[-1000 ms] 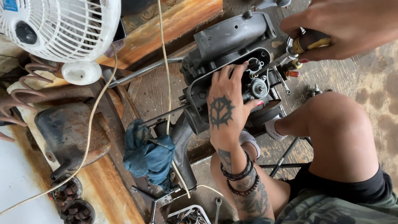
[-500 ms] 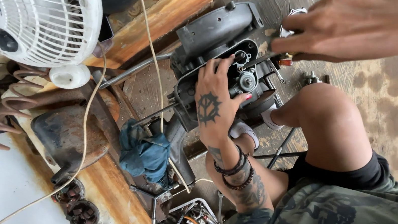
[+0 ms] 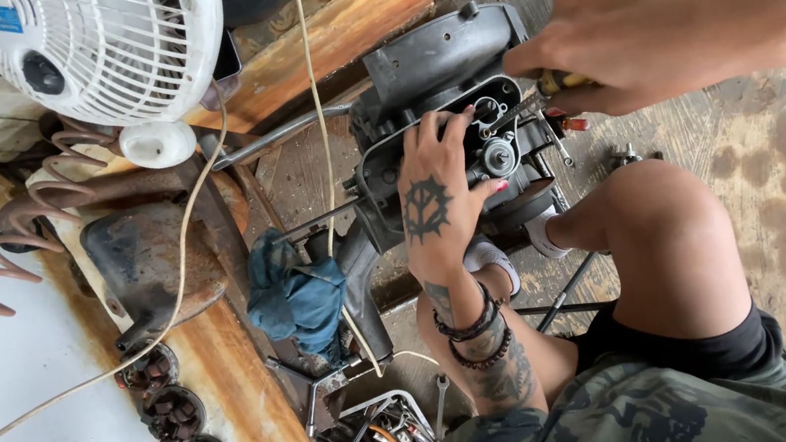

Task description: Disassembling a motorcycle engine by removing screws with a screwdriver and extracting internal components by hand.

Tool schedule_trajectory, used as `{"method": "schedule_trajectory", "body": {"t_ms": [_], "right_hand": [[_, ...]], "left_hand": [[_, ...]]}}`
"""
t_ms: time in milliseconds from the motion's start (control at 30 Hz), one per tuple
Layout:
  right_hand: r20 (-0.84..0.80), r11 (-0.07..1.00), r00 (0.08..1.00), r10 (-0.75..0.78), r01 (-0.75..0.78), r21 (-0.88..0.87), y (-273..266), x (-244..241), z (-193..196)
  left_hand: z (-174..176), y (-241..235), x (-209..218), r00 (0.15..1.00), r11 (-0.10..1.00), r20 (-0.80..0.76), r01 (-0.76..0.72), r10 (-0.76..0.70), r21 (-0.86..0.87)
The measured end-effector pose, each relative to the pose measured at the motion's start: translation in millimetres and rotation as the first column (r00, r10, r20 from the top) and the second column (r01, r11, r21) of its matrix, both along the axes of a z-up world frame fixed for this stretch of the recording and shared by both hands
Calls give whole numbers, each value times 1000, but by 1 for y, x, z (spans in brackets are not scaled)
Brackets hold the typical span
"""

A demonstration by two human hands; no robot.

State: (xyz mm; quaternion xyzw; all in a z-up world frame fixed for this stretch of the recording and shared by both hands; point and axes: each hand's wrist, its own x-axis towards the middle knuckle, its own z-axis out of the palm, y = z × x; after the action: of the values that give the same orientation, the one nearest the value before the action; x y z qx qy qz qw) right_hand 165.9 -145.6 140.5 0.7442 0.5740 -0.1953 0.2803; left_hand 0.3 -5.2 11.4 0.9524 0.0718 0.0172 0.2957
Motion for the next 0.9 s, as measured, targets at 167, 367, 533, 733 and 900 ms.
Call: {"method": "schedule_trajectory", "body": {"t_ms": [167, 367, 533, 733, 900], "right_hand": [[40, 1000, 999, -3, 4, -17, -10, -1, 3], [30, 949, 957, -289, 282, 141, -76, 13, -19], [-481, 406, 673, -561, 730, 549, -191, 5, -162], [-903, -346, -267, -336, 927, -145, -325, -92, -495], [-700, -550, -659, -275, 705, -448, -343, -110, -566]], "left_hand": [[-4, 5, 0, 999, 999, -28, 20, -21, -44], [-9, 9, -4, 999, 997, -45, 19, -23, -74], [-4, -2, -3, 1000, 998, 4, -4, 5, -57], [7, -6, 11, 982, 973, 107, -132, 154, -188], [-2, -14, 21, 958, 964, 114, -266, 264, 5]]}}
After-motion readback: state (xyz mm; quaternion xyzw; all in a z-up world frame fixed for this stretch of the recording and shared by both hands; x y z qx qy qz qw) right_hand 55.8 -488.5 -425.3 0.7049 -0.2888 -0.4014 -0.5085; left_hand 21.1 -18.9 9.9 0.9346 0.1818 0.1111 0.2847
